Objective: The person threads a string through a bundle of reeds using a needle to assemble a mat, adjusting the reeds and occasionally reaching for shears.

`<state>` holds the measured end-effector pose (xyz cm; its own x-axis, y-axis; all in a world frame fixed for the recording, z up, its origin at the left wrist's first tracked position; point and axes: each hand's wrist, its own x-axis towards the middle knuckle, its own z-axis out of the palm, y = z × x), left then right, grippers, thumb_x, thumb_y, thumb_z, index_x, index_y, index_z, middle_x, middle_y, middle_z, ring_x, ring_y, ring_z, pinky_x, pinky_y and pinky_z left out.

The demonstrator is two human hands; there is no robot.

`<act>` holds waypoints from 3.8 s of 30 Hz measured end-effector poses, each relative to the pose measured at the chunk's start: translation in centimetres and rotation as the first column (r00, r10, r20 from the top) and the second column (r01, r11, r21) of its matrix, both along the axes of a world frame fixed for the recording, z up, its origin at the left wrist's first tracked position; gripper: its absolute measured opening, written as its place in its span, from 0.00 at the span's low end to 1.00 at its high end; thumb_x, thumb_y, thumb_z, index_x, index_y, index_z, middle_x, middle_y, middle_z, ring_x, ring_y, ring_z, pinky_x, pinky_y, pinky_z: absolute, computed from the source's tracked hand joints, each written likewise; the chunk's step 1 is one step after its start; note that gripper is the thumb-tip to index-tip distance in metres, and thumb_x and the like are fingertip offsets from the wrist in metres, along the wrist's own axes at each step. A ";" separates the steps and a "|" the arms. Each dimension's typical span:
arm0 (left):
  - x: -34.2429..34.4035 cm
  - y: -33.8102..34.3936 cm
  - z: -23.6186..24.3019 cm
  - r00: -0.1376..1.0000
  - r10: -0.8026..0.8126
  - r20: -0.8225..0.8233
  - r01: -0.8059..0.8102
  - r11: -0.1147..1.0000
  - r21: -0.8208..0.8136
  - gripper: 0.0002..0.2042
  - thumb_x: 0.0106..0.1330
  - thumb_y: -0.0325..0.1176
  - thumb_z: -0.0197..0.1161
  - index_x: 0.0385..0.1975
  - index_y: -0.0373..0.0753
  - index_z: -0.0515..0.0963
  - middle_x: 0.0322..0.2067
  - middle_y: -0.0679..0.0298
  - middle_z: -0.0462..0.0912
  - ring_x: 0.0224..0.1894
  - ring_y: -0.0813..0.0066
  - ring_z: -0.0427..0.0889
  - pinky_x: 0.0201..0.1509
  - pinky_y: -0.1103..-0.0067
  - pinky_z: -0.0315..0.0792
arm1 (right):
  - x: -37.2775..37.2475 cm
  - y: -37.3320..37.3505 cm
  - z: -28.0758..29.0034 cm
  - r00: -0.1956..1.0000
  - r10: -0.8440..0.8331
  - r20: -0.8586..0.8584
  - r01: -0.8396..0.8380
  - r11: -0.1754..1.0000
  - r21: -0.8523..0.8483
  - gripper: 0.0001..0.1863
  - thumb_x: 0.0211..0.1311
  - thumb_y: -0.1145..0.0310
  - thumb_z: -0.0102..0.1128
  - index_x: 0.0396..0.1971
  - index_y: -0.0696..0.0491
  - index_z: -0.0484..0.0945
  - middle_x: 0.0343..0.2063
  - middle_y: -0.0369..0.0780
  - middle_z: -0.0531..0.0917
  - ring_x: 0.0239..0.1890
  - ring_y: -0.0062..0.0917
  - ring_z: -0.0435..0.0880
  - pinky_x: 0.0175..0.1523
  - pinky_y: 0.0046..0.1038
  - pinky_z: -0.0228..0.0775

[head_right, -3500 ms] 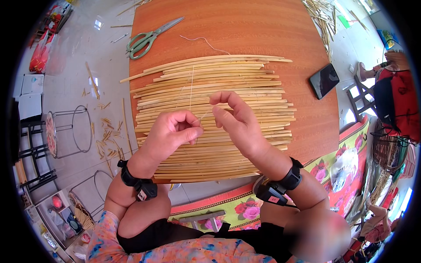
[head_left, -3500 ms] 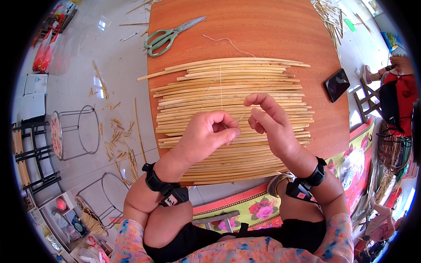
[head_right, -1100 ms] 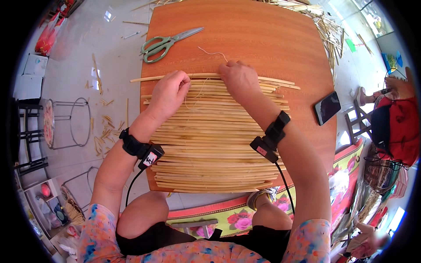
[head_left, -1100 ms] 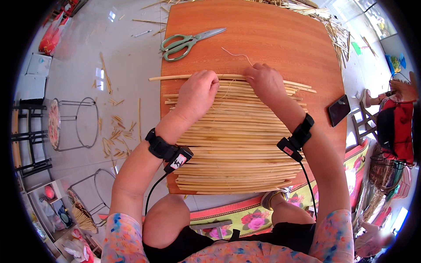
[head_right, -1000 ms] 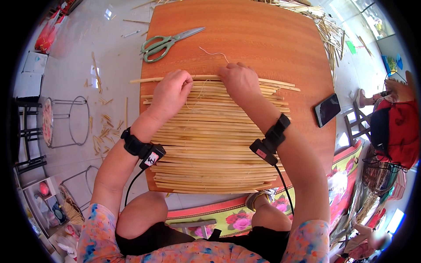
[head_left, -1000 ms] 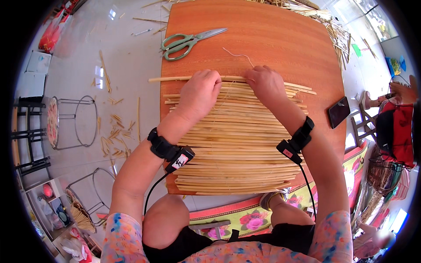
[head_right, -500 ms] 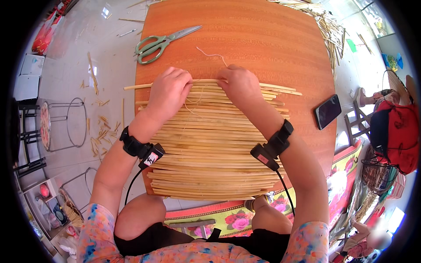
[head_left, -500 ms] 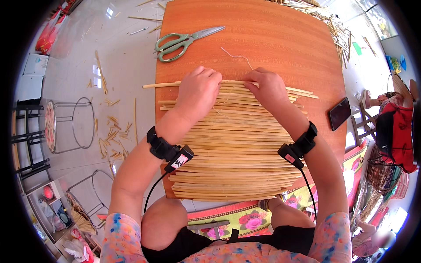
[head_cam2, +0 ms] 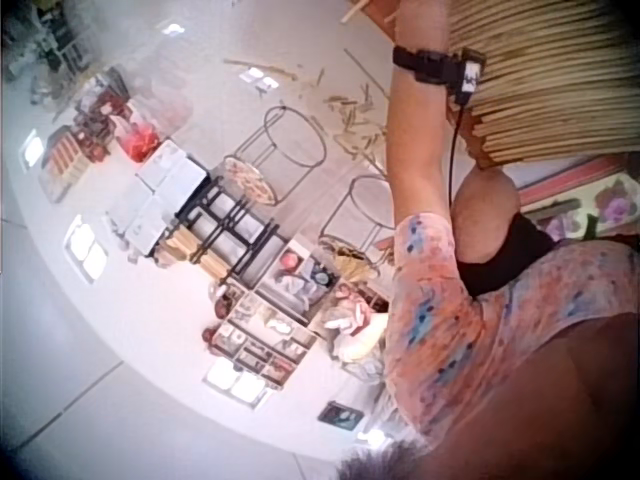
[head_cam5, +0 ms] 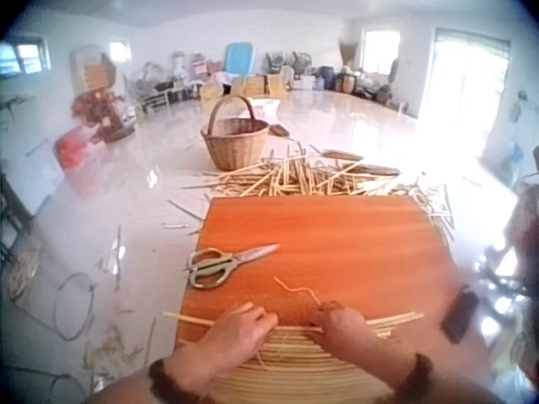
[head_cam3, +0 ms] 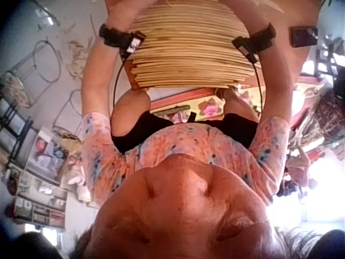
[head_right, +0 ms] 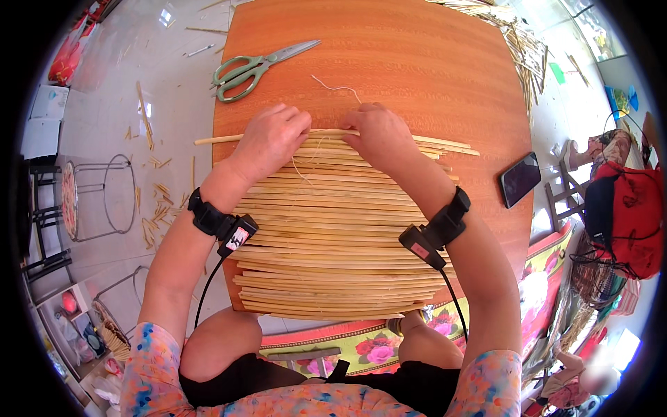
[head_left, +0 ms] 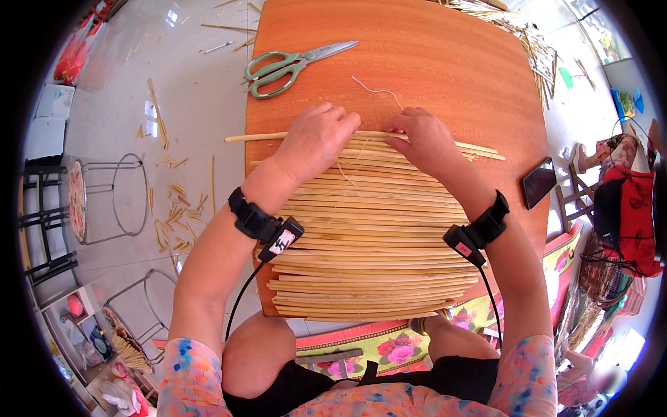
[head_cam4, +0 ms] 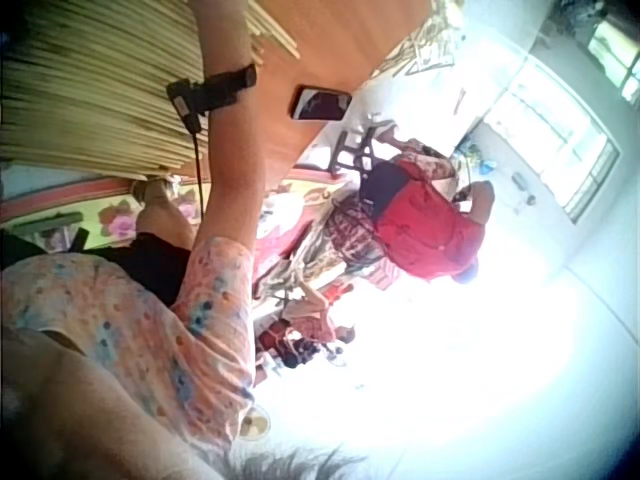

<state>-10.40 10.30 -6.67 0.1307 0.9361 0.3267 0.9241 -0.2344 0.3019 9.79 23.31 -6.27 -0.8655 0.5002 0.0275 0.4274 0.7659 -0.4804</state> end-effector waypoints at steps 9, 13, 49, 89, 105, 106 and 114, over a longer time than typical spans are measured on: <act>-0.3 1.0 -0.1 0.994 -0.109 -0.005 0.108 0.993 -0.045 0.02 0.58 0.25 0.58 0.30 0.37 0.73 0.28 0.57 0.79 0.37 0.54 0.81 0.40 0.62 0.76 | 0.3 0.9 0.4 1.000 -0.017 0.004 0.018 0.993 -0.121 0.10 0.57 0.71 0.68 0.39 0.55 0.84 0.34 0.44 0.85 0.40 0.37 0.84 0.47 0.35 0.76; -0.7 1.4 0.0 0.990 -0.126 0.062 0.131 0.987 -0.093 0.01 0.60 0.24 0.57 0.30 0.36 0.73 0.29 0.56 0.80 0.37 0.52 0.81 0.39 0.61 0.76 | 2.1 3.0 1.3 0.999 -0.024 -0.029 0.020 0.993 -0.119 0.11 0.58 0.72 0.68 0.41 0.56 0.84 0.37 0.45 0.86 0.42 0.36 0.85 0.50 0.34 0.77; -0.2 1.3 0.7 0.987 -0.136 0.091 0.143 0.986 -0.082 0.06 0.57 0.24 0.63 0.28 0.38 0.71 0.26 0.59 0.78 0.30 0.53 0.80 0.32 0.62 0.73 | -1.0 -0.2 2.0 0.957 -0.060 0.285 0.074 0.997 -0.036 0.11 0.61 0.65 0.67 0.42 0.51 0.83 0.40 0.43 0.85 0.50 0.40 0.81 0.54 0.41 0.74; 0.0 0.6 1.0 0.961 -0.092 0.261 0.113 0.991 -0.068 0.09 0.60 0.25 0.64 0.28 0.37 0.68 0.24 0.56 0.79 0.29 0.50 0.79 0.29 0.63 0.71 | 0.6 -1.0 -0.7 0.989 -0.044 -0.139 0.026 0.992 -0.124 0.14 0.63 0.64 0.66 0.45 0.51 0.79 0.38 0.44 0.86 0.39 0.43 0.85 0.43 0.40 0.77; 2.2 -1.9 4.2 0.868 0.054 0.494 -0.107 0.991 0.079 0.06 0.65 0.28 0.65 0.32 0.38 0.74 0.26 0.60 0.80 0.29 0.62 0.81 0.33 0.72 0.70 | 0.8 -1.3 -1.4 0.987 -0.021 -0.158 0.021 1.000 0.000 0.11 0.64 0.65 0.64 0.41 0.54 0.81 0.35 0.45 0.82 0.39 0.45 0.82 0.43 0.41 0.75; 2.5 -2.3 4.1 0.807 0.095 0.583 -0.129 0.991 0.017 0.06 0.67 0.29 0.65 0.33 0.38 0.74 0.26 0.59 0.80 0.28 0.63 0.81 0.30 0.73 0.70 | 0.9 -1.3 -1.4 0.987 -0.024 -0.157 0.025 1.000 0.005 0.11 0.64 0.63 0.64 0.41 0.53 0.81 0.34 0.43 0.82 0.39 0.44 0.83 0.43 0.41 0.75; 4.5 -3.1 2.0 0.680 0.364 0.636 -0.109 0.909 -0.403 0.07 0.73 0.33 0.60 0.34 0.39 0.71 0.13 0.61 0.78 0.17 0.69 0.80 0.22 0.74 0.70 | 0.7 -1.1 -1.4 0.993 -0.037 -0.114 0.033 0.999 -0.031 0.11 0.65 0.63 0.63 0.39 0.55 0.81 0.35 0.45 0.82 0.39 0.45 0.82 0.43 0.41 0.74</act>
